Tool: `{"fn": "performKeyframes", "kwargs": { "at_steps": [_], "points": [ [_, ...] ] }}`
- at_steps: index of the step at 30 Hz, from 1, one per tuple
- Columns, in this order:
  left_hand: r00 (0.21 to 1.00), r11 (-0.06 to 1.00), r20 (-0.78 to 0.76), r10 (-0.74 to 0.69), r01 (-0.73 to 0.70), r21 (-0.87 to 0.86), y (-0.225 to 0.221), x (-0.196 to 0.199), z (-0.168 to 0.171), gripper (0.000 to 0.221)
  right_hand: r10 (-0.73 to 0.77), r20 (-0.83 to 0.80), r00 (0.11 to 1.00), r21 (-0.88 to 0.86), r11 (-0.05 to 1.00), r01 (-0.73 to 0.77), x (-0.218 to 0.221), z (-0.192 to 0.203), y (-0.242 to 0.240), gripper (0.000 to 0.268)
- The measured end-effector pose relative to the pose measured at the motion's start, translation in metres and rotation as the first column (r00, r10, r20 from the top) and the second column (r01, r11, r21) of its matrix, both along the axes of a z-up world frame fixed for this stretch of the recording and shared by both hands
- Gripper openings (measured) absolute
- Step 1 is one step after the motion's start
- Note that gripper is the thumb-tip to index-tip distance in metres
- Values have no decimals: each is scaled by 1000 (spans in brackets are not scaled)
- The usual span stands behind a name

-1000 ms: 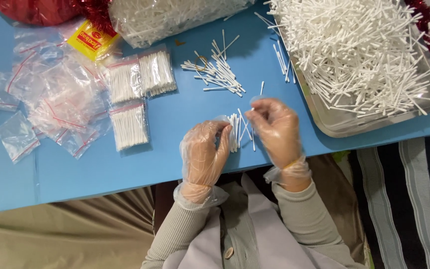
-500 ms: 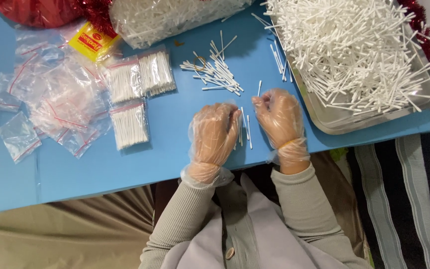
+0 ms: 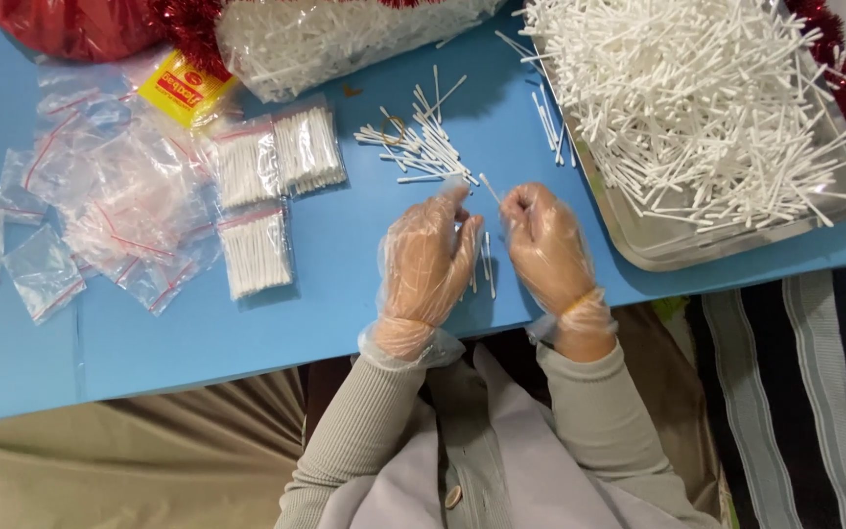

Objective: The person picks up cotton swabs from a blue table, gathers them into small groups, and places the groups into clear plastic bags.

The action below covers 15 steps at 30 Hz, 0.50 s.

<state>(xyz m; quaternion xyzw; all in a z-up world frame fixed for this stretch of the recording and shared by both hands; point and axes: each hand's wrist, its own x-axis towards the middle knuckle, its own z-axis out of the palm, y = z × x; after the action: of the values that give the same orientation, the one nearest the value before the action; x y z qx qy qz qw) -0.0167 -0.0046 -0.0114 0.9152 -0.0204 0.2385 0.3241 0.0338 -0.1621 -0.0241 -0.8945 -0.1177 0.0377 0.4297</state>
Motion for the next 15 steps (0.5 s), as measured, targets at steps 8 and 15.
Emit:
{"fn": "performKeyframes", "kwargs": {
  "at_steps": [8, 15],
  "points": [
    [995, 981, 69, -70, 82, -179, 4, -12, 18, 18, 171, -80, 982, 168, 973, -156, -10, 8, -14, 12],
    [997, 952, 49, -60, 72, -297, 7, -25, 13, 8, 213, -60, 975, 236, 952, -193, -34, 36, -3, 10]
  ]
}}
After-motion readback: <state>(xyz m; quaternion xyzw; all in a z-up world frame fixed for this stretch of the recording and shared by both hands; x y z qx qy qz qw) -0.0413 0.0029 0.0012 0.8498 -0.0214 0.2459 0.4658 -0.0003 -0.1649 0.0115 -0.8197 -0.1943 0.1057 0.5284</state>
